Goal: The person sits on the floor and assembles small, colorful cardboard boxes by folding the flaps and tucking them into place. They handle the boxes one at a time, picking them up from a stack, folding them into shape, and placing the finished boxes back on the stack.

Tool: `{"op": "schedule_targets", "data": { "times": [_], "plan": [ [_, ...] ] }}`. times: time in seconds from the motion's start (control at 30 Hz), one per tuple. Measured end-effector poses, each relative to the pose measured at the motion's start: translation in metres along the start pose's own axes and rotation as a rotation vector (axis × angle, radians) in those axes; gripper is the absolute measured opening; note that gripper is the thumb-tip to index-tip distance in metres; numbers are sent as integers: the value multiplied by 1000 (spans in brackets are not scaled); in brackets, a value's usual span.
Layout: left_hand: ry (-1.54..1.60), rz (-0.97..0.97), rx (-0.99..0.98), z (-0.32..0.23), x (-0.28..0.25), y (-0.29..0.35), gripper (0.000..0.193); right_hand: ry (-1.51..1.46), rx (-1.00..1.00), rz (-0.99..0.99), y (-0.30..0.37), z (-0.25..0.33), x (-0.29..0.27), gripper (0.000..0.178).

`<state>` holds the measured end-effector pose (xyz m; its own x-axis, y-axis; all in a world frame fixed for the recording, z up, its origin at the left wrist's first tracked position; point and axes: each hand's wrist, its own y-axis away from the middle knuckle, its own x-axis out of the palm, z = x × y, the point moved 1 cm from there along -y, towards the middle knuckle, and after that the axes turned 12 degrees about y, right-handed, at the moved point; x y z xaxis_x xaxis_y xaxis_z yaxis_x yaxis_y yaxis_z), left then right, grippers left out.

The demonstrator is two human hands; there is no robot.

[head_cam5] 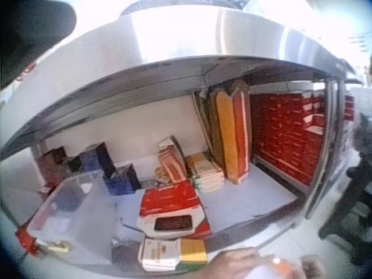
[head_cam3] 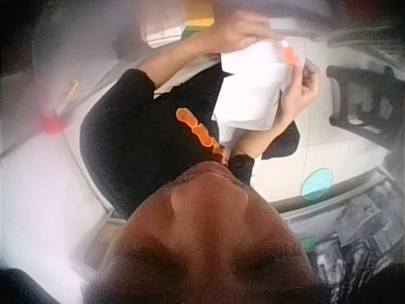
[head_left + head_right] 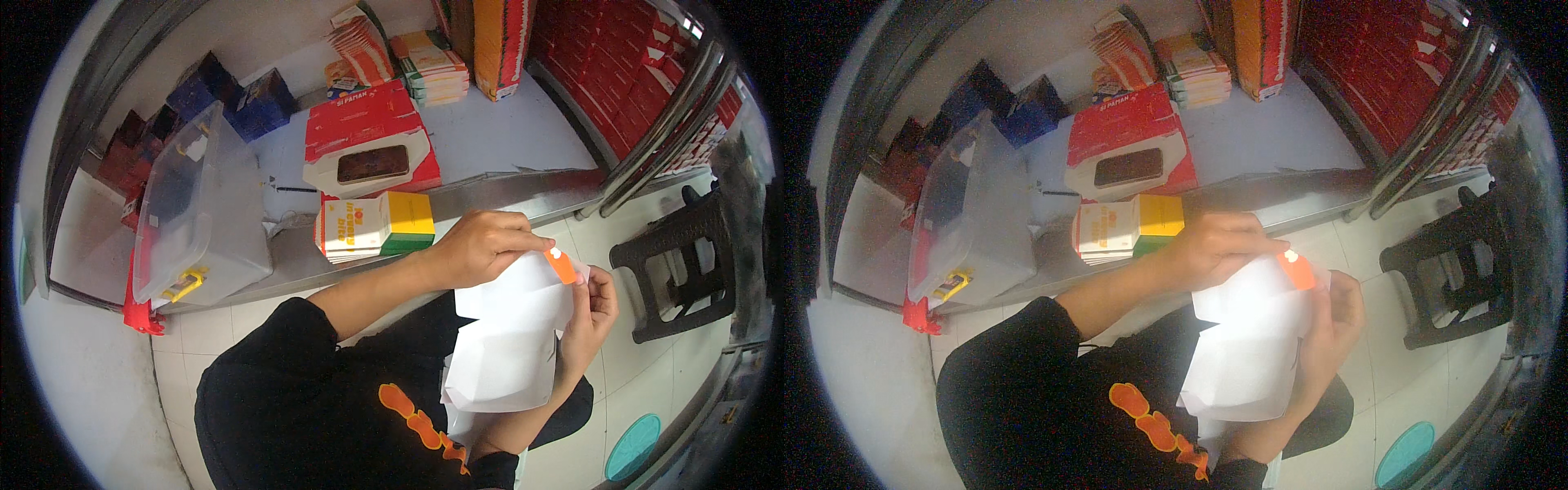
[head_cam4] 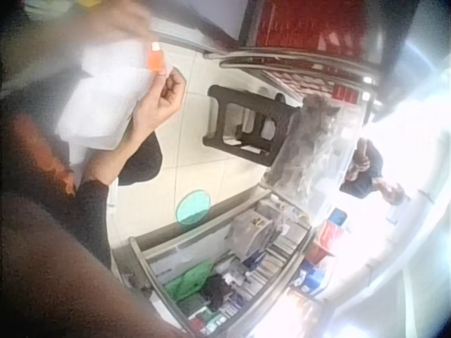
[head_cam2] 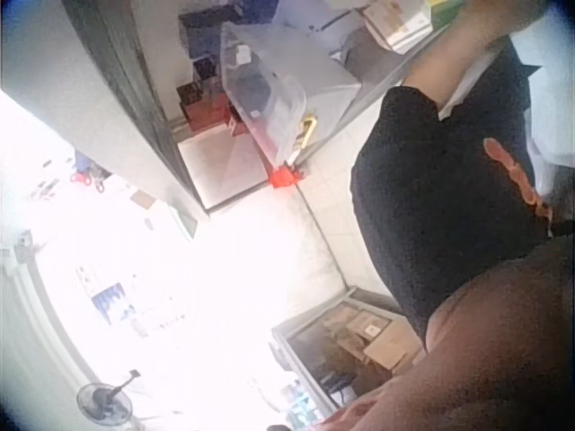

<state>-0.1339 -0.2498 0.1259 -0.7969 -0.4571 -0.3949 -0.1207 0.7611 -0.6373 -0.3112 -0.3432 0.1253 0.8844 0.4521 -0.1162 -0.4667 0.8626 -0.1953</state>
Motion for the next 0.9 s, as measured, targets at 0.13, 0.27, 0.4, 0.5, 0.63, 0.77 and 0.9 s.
{"op": "schedule_targets", "data": {
  "times": [0.13, 0.27, 0.4, 0.5, 0.63, 0.77, 0.9],
  "plan": [
    [92, -19, 38, 1, 6, 2, 12, -14, 25, 36, 2, -3, -1, 13],
    [164, -120, 47, 0, 10, -1, 22, 19, 50, 46, 8, -2, 2, 14],
    [46, -66, 58, 7, 8, -2, 29, -86, 92, 66, 13, 5, -3, 16],
    [-133, 22, 62, 12, 6, 0, 30, -23, 78, 60, 12, 7, -6, 16],
    [-358, -52, 217, 9, 9, 2, 29, -12, 26, 9, 12, 4, -1, 16],
    [-414, -493, 143, -7, 28, 9, 29, 68, -15, -216, 16, 0, 12, 14],
    [441, -530, -286, -9, 52, 10, 28, -51, -160, -207, 19, -5, 26, 15]
  ]
}}
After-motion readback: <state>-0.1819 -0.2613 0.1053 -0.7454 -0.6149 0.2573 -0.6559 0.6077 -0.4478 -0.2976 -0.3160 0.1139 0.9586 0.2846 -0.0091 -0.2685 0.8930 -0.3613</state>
